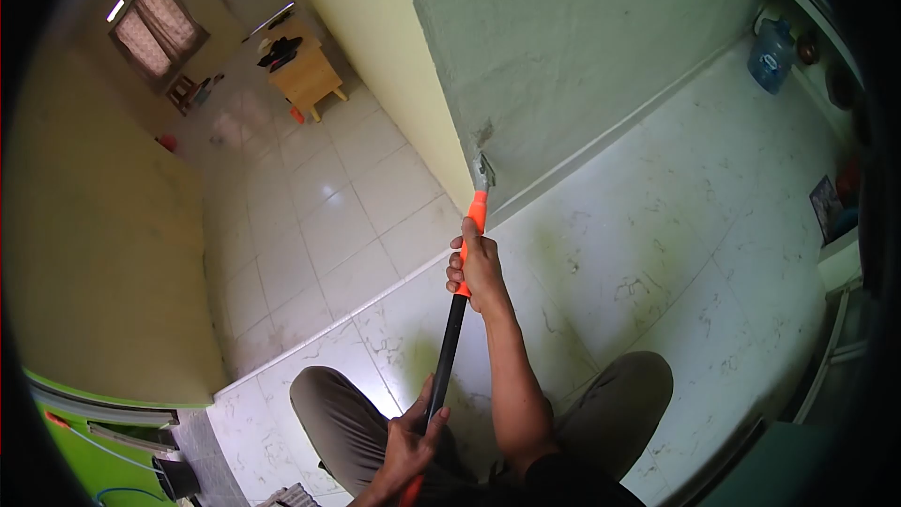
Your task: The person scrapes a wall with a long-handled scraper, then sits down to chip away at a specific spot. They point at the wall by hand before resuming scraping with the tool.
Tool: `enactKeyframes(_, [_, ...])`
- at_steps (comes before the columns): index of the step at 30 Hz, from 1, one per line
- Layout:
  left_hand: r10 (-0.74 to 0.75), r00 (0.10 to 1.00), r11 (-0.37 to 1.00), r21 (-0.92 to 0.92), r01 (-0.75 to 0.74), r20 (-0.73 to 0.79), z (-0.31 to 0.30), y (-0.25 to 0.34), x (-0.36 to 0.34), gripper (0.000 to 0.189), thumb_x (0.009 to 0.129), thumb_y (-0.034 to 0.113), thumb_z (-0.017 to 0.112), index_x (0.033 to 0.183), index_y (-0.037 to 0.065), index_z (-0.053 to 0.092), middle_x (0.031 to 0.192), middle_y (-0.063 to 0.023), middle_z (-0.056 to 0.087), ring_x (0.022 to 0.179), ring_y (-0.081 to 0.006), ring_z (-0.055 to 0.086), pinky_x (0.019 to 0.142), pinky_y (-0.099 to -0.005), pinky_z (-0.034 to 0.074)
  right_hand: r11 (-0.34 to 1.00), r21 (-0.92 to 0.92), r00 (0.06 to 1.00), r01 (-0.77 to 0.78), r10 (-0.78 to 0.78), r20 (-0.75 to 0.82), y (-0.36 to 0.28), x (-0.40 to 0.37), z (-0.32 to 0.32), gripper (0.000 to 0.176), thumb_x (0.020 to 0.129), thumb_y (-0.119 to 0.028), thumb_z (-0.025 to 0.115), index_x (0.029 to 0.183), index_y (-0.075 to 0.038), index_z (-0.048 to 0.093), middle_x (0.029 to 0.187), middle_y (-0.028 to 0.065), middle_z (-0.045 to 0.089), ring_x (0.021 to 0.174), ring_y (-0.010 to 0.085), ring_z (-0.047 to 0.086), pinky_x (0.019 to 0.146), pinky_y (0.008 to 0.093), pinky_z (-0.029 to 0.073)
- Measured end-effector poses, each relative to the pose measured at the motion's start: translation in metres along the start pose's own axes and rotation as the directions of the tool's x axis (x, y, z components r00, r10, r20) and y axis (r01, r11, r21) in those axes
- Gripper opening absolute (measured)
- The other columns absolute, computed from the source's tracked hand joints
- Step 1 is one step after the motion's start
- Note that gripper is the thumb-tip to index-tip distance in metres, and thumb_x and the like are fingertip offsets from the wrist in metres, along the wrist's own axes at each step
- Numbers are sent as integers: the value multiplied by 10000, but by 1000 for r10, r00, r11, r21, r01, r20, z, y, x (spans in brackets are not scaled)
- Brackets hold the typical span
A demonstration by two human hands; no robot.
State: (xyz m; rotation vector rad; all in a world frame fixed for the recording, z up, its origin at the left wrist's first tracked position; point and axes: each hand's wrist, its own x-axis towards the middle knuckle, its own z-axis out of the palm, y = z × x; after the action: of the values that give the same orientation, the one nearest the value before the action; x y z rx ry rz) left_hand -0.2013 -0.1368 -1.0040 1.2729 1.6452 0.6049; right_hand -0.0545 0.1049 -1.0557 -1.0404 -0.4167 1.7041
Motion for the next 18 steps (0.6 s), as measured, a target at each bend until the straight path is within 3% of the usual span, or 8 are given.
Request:
enactKeyframes(7, [-65,998,990,-122,66,12,12,-8,3,566,1017,134,656,1512,-52,453,1184,-220,744,1118,-134,640,980,-315,504,998,-66,1000,10,-10,-2,-3,5,-6,577,1033,-626,506,933,-59,471,603,-9,419,446,103,405,416,306,385])
enactKeyframes(9, [4,1000,999,-44,-4,-10,18,-9,17,566,1020,140,655,1510,-57,452,1160,-213,753,1063,-116,642,943,-303,515,995,-103,1000,10,-11,-6,-2,11,-7,568,1038,-614,506,924,-59,471,603,-10,410,446,106,401,417,314,392])
enactKeyframes(13, [106,994,994,1,-106,-38,19,-20,14,557,1025,149,651,1508,-53,459,1054,-171,778,924,-87,638,852,-283,532,997,-68,999,32,-30,16,-1,10,-10,574,1030,-628,514,936,-62,476,612,-12,408,454,101,397,417,305,388])
enactKeyframes(15, [64,998,998,-20,-64,-20,6,-9,13,547,1029,162,653,1510,-27,476,875,-86,735,822,-64,579,785,-262,518,999,-34,999,39,-39,1,3,9,-5,576,1025,-632,519,939,-64,478,616,-12,412,455,100,397,418,302,387])
enactKeyframes(18, [51,999,999,10,-51,2,-10,-6,10,543,1025,149,654,1519,3,481,877,-77,741,835,-58,580,796,-259,518,999,25,999,39,-38,-11,4,5,2,577,1020,-634,530,948,-64,478,617,-14,411,457,94,396,419,298,381])
